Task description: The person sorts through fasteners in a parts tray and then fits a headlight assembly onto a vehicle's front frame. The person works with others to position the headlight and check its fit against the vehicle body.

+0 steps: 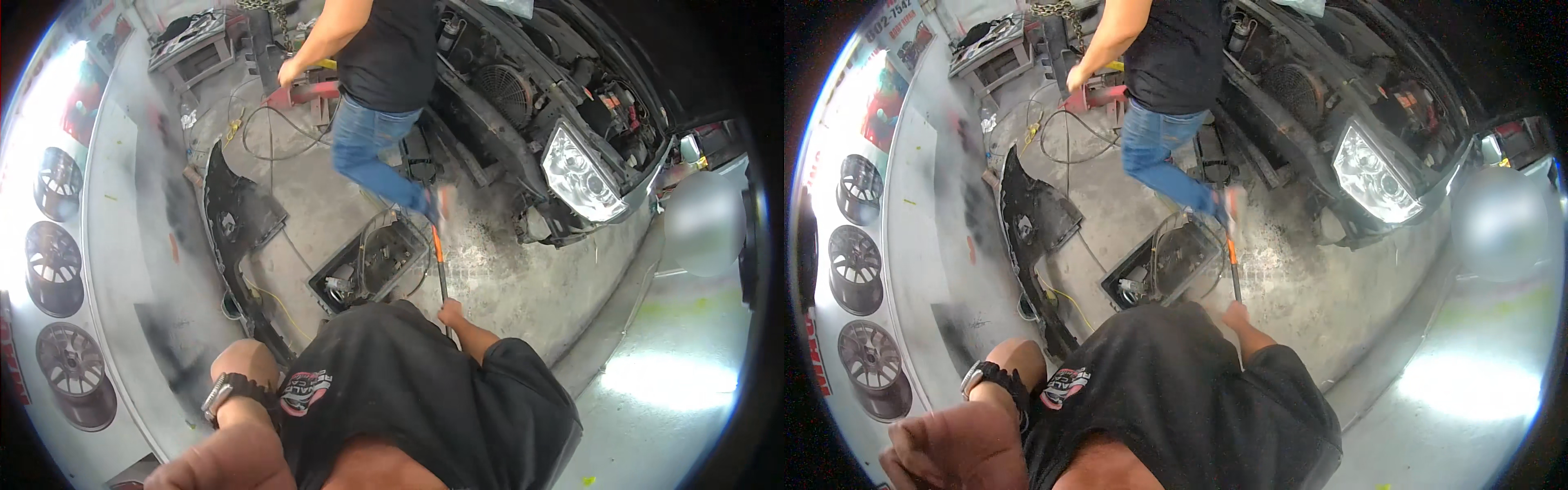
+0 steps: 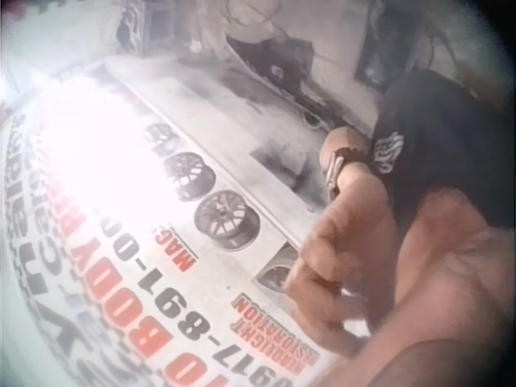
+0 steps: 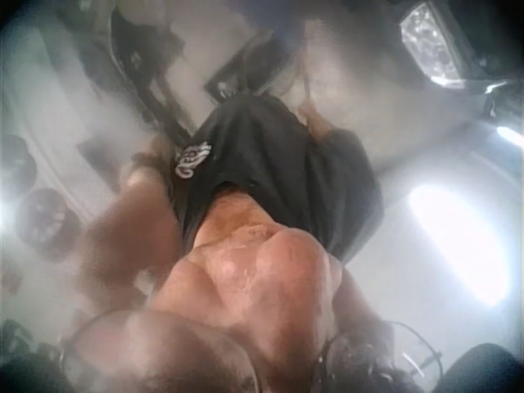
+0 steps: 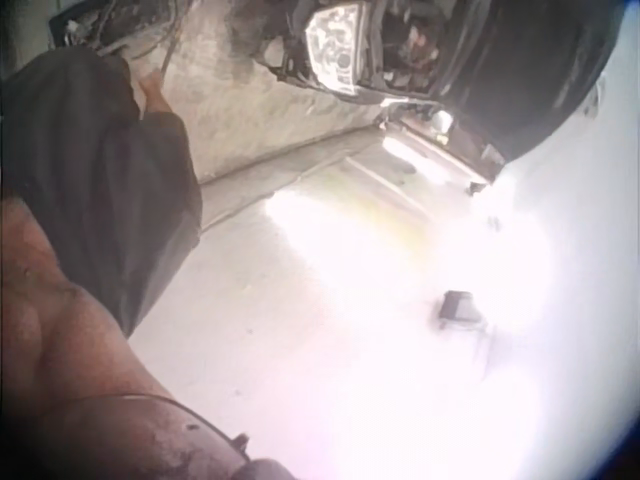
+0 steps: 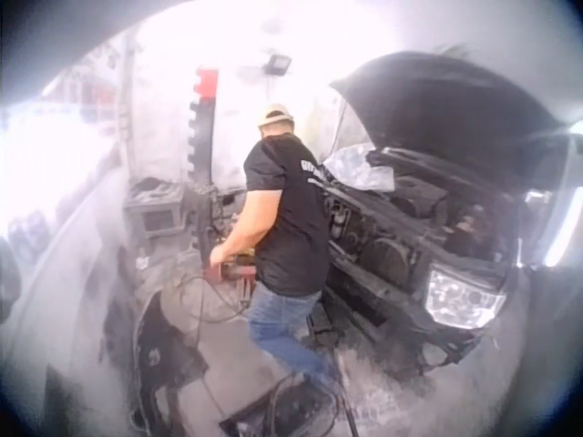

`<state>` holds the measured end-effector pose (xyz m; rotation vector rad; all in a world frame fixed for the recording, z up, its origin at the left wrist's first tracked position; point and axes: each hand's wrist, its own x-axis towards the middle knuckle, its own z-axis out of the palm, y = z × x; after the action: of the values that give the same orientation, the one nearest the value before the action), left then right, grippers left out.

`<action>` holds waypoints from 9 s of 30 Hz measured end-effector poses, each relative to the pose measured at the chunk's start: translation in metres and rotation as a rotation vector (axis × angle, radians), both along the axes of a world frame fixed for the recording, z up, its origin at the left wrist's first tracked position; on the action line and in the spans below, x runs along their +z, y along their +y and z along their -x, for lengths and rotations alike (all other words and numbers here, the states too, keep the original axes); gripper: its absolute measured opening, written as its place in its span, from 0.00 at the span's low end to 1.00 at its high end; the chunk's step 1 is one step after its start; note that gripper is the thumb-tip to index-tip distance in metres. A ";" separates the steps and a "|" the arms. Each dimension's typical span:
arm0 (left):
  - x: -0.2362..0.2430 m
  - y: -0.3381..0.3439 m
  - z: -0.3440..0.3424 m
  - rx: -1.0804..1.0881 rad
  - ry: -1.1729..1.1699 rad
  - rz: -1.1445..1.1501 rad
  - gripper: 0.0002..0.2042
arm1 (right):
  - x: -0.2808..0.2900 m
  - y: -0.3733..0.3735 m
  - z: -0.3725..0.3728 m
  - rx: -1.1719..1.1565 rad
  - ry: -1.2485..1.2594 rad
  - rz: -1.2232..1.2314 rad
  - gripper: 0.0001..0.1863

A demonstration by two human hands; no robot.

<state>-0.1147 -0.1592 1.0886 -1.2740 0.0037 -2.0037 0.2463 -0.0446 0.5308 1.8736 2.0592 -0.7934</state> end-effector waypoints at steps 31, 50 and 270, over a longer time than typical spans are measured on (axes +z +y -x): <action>-0.018 -0.010 0.016 -0.374 -0.060 0.406 0.10 | -0.005 0.005 0.021 -0.111 0.356 -0.166 0.12; -0.060 0.096 -0.054 -0.774 -0.009 1.265 0.08 | 0.039 -0.011 -0.016 -0.306 0.201 0.154 0.14; -0.400 0.776 0.447 -0.765 0.620 2.538 0.20 | 0.332 0.722 0.416 -0.232 0.317 -0.754 0.39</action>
<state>-0.5618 0.6169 0.6891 -3.3814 -2.6939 -0.8535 -0.1693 0.6773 0.8628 2.5412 2.6225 -0.3889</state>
